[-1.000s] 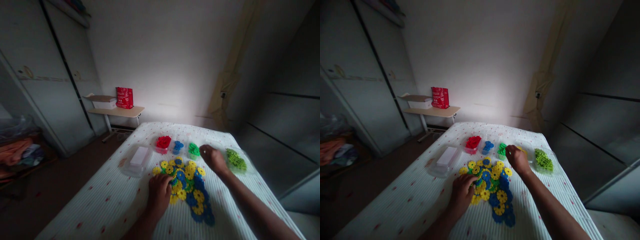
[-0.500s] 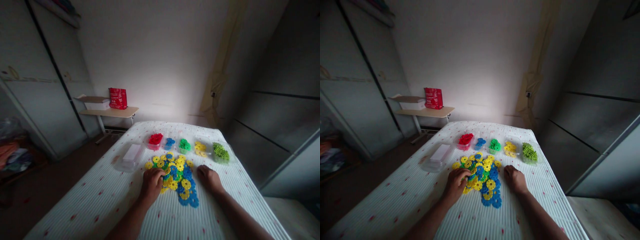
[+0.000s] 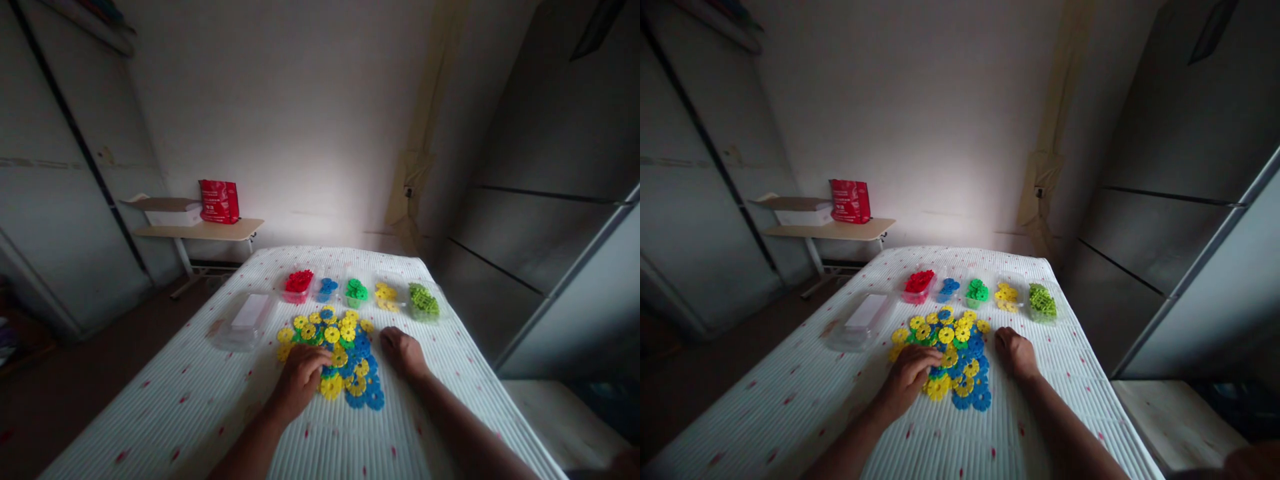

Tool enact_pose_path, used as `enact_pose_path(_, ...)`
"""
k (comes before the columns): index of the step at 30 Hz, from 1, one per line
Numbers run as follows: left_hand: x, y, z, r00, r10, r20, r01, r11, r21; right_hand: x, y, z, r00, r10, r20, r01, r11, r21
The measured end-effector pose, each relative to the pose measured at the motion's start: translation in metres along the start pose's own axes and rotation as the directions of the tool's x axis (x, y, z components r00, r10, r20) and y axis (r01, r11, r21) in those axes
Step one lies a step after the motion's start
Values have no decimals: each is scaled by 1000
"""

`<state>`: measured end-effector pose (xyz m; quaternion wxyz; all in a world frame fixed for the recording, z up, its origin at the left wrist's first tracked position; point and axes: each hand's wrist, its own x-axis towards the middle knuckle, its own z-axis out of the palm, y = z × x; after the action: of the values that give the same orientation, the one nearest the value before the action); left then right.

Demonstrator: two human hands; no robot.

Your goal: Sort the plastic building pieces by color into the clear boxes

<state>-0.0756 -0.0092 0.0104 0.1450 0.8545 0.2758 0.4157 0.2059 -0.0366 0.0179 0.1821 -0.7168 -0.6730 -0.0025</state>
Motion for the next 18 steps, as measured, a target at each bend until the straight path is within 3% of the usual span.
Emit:
enact_pose_path(6, 1, -11, -4, 986, -88, -139, 107, 986, 131, 19, -4, -5, 1000, 12, -4, -11, 989, 150)
enact_pose_path(9, 1, -17, -9, 978, -101, -184, 133, 977, 167, 35, -13, 1, 998, 57, 32, -61, 988, 140)
enact_pose_path(18, 2, -22, -11, 979, -98, -180, 132, 974, 187, 52, -16, 15, 990, 110, 89, -124, 978, 168)
